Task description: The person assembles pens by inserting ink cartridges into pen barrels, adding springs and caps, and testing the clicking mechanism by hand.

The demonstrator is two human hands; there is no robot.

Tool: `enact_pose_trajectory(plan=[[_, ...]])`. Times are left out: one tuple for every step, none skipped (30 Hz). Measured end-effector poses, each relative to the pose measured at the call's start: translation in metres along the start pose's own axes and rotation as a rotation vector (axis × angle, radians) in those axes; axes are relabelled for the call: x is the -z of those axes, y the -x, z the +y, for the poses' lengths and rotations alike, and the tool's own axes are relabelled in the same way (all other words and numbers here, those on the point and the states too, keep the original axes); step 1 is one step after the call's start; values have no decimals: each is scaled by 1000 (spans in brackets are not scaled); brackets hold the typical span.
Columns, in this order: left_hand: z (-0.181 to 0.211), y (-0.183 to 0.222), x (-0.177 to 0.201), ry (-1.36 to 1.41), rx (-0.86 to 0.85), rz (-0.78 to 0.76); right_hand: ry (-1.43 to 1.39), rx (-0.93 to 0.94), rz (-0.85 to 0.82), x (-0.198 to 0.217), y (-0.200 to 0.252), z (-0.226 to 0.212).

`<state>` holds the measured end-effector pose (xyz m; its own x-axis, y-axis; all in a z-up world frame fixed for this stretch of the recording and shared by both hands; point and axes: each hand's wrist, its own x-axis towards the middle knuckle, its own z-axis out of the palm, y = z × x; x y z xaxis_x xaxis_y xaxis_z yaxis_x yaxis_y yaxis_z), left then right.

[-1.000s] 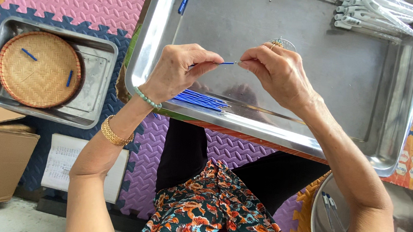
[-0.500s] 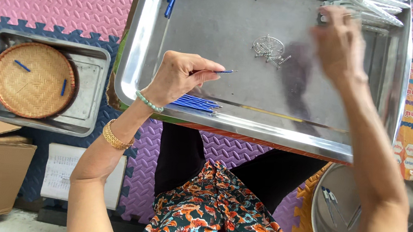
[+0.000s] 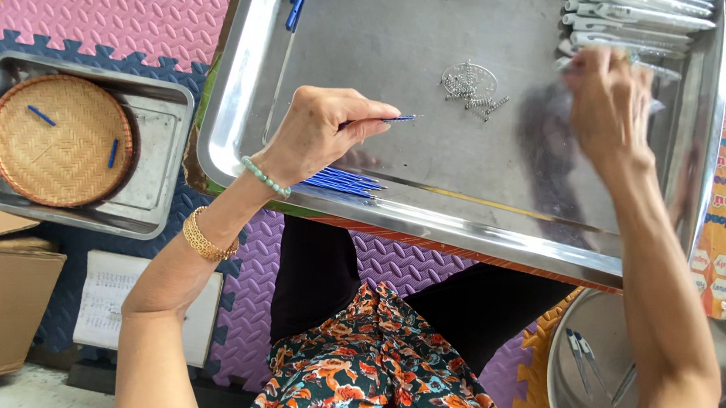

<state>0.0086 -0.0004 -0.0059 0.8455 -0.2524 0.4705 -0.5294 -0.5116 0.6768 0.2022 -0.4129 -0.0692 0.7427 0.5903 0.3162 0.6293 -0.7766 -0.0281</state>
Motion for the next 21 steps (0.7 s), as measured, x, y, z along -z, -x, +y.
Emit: enact_pose_trajectory(plan=[[1, -4, 1, 1, 3, 1, -1, 2, -3, 15, 3, -25], [2, -8, 1, -33, -41, -7, -11, 104, 41, 30, 7, -49], [3, -12, 2, -66, -88, -20, -22, 202, 88, 45, 12, -73], [5, -14, 1, -64, -87, -22, -22, 199, 85, 57, 12, -95], [7, -17, 1, -112, -111, -21, -220, 235, 82, 69, 11, -118], [9, -20, 1, -159, -135, -19, -419, 269, 79, 82, 10, -141], [13, -22, 4, -161, -138, -21, -419, 268, 82, 86, 9, -148], [17, -24, 6, -234, -147, -45, -385, 274, 92, 89, 8, -156], [21, -25, 9, -309, -154, -68, -352, 284, 100, 93, 7, -164], [26, -27, 13, -312, -154, -67, -353, 286, 102, 90, 7, -166], [31, -28, 17, -319, -105, -105, -387, 271, 141, 88, 7, -168], [36, -30, 21, -326, -57, -142, -421, 255, 181, 85, 8, -170], [39, -31, 23, -326, -56, -141, -421, 257, 180, 85, 8, -171], [42, -33, 26, -396, -79, -163, -413, 259, 181, 84, 9, -172], [45, -35, 28, -466, -103, -186, -405, 261, 182, 83, 10, -173], [44, -37, 29, -466, -102, -186, -406, 263, 181, 84, 9, -176], [42, -40, 29, -606, -194, -180, -347, 291, 166, 86, 8, -177], [41, -43, 30, -745, -287, -173, -289, 318, 151, 87, 8, -179], [45, -47, 28, -746, -288, -173, -289, 318, 152, 88, 7, -184], [48, -51, 27, -754, -291, -258, -389, 307, 142, 89, 6, -189], [51, -55, 25, -760, -293, -343, -488, 296, 129, 90, 5, -194]])
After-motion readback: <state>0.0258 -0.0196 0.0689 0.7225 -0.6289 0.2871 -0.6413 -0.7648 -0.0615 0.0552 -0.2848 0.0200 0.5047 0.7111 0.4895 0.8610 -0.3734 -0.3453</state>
